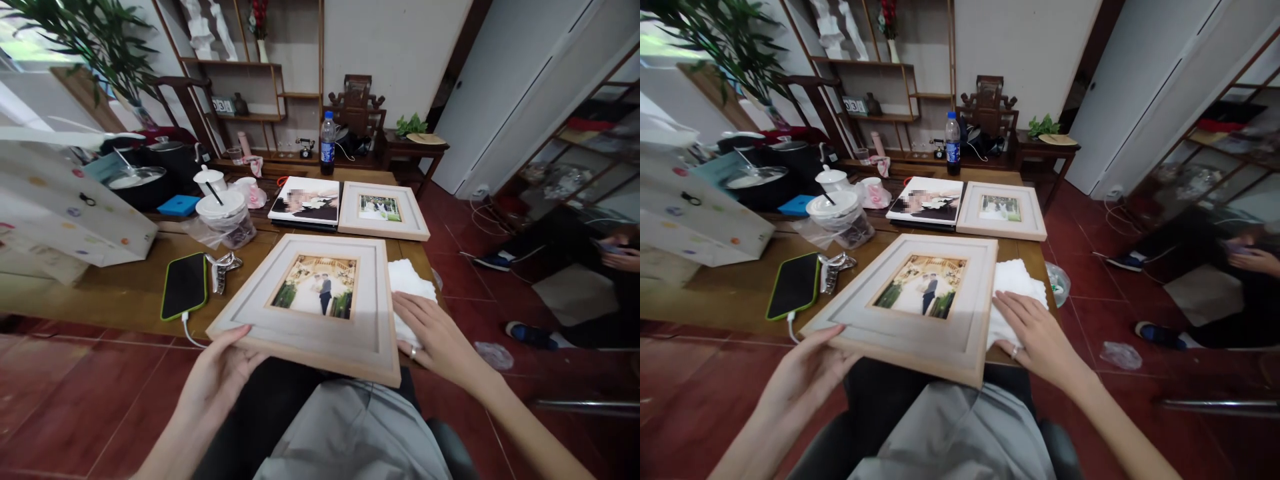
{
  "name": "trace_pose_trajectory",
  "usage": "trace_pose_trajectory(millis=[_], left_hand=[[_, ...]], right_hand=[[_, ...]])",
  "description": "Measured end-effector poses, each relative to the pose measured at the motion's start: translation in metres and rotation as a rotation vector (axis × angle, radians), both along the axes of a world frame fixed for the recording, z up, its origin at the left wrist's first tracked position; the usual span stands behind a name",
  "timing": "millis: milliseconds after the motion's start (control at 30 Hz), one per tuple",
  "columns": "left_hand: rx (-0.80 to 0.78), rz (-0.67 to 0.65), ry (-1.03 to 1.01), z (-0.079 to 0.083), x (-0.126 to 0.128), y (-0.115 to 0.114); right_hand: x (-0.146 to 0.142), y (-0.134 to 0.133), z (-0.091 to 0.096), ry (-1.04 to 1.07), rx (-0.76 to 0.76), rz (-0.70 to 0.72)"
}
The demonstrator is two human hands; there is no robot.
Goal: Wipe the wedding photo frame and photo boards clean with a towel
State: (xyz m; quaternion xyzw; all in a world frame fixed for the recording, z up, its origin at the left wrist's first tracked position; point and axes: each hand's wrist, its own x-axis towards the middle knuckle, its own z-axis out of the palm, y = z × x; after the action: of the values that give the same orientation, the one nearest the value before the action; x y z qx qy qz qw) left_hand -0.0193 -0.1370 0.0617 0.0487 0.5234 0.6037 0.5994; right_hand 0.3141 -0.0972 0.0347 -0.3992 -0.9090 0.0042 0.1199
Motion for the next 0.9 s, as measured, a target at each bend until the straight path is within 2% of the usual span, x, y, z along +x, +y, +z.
trace_pose_trajectory(millis=[100,233,300,367,433,500,567,633,700,767,833,900], left_hand=[[0.033,-0.026,-0.032,-0.005,0.006,0.006],[0.080,-0.055,-0.062,-0.011,0.016,0.014],[0.106,-0.079,-0.070,-0.015,0.023,0.017],[0.115,-0.108,-0.064,-0.020,0.031,0.018],[0.116,-0.136,-0.055,-0.025,0.040,0.017],[0.127,-0.195,-0.060,-0.030,0.047,0.017],[0.143,-0.260,-0.047,-0.035,0.049,0.017],[0.179,-0.284,0.016,-0.040,0.045,0.017],[0.226,-0.300,0.115,-0.044,0.034,0.019],[0.223,-0.397,0.239,-0.045,0.020,0.022],[0.211,-0.600,0.463,-0.043,0.006,0.026],[0.224,-0.657,0.824,-0.038,-0.003,0.033]], right_hand=[[0.015,-0.007,-0.010,-0.028,0.066,-0.049],[0.060,-0.020,-0.006,0.042,0.178,-0.129],[0.084,-0.026,0.001,0.105,0.300,-0.263],[0.099,-0.031,0.008,0.152,0.501,-0.456],[0.100,-0.032,0.014,0.194,0.692,-0.636],[0.087,-0.030,0.018,0.257,0.787,-0.733],[0.064,-0.025,0.020,0.313,0.807,-0.719],[0.038,-0.019,0.020,0.347,0.777,-0.603],[0.016,-0.014,0.020,0.347,0.691,-0.454],[0.001,-0.010,0.019,0.329,0.573,-0.344],[-0.008,-0.007,0.019,0.288,0.463,-0.299],[-0.015,-0.005,0.020,0.228,0.378,-0.278]])
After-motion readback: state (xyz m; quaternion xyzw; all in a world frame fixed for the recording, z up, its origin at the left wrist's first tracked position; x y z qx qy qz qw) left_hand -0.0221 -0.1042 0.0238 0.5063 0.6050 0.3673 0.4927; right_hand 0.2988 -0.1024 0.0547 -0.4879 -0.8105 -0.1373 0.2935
